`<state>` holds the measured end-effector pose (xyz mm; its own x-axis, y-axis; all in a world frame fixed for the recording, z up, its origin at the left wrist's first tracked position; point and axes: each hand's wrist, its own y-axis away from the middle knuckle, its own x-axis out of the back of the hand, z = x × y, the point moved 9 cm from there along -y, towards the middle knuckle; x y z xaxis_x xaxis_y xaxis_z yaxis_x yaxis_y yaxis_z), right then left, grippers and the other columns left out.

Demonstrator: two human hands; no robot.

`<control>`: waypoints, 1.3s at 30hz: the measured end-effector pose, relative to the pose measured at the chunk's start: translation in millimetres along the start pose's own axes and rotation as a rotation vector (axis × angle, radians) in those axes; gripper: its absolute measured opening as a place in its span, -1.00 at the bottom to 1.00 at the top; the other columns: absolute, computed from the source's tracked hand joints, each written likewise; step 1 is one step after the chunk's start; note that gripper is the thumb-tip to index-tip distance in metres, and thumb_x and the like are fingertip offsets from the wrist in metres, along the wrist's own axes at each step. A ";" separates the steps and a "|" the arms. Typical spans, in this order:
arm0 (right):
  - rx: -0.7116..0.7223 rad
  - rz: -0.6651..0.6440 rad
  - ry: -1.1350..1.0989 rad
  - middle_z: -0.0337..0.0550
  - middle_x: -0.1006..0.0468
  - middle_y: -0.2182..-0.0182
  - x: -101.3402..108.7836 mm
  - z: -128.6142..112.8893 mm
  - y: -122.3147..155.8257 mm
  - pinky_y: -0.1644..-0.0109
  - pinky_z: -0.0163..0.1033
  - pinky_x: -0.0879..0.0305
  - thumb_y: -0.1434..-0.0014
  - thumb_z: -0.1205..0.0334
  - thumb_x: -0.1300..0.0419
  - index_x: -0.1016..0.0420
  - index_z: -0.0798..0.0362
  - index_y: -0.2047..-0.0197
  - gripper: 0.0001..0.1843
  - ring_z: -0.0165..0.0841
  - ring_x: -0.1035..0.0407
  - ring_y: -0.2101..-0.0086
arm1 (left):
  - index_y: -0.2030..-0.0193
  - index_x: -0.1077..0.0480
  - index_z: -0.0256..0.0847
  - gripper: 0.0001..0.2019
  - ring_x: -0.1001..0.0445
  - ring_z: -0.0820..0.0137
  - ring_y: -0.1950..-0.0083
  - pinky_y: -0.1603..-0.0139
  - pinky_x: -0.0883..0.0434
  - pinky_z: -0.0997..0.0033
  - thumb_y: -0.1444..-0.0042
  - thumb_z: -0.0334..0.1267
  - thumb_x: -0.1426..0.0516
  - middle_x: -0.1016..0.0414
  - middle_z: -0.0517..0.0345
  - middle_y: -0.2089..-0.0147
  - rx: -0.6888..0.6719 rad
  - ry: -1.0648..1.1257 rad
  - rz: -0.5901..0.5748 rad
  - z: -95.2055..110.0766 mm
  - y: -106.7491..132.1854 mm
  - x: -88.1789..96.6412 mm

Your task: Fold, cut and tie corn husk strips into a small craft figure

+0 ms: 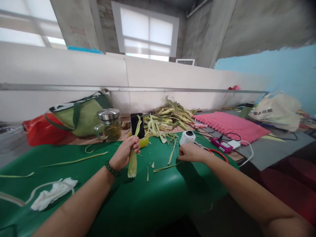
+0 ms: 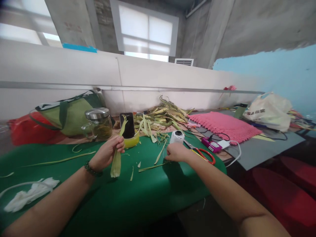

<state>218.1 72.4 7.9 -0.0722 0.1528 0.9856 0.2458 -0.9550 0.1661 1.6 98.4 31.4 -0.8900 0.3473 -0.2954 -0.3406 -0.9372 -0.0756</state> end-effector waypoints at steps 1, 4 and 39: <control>0.000 0.008 -0.035 -0.02 -0.57 0.46 -3.0 0.6 -1.7 0.48 -0.32 -0.02 -0.03 0.13 -0.18 -0.55 0.14 0.43 -0.76 -0.26 -0.44 0.40 | 0.50 -0.16 -0.22 -0.74 -0.09 0.61 0.62 0.54 -0.28 0.62 -0.01 -0.17 -0.16 -0.07 0.40 0.62 0.010 -0.016 -0.008 -1.8 0.0 -0.9; 0.007 0.016 -0.120 -0.04 -0.57 0.47 -8.3 -1.3 -10.5 0.48 -0.33 -0.04 0.05 0.26 -0.21 -0.51 0.14 0.48 -0.89 -0.25 -0.44 0.39 | 0.50 -0.16 -0.22 -0.74 -0.11 0.61 0.61 0.54 -0.27 0.61 -0.01 -0.18 -0.16 -0.10 0.39 0.62 0.042 -0.046 -0.024 -6.7 -0.3 -2.3; -0.146 1.736 -1.362 -0.04 -0.55 0.17 180.5 163.0 55.5 0.72 -0.44 0.07 -0.05 0.26 -0.12 -0.41 0.12 0.16 -0.74 -0.66 0.00 0.73 | 0.52 -0.21 -0.25 -0.82 -0.20 0.59 0.60 0.54 -0.23 0.56 0.00 -0.29 -0.14 -0.35 0.24 0.53 0.001 0.032 0.101 3.5 2.6 7.3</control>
<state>376.3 88.4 200.2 0.6104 -0.6490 -0.4541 -0.7553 -0.3042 -0.5805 -6.8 98.7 32.4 -0.9095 0.2499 -0.3322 -0.2500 -0.9673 -0.0432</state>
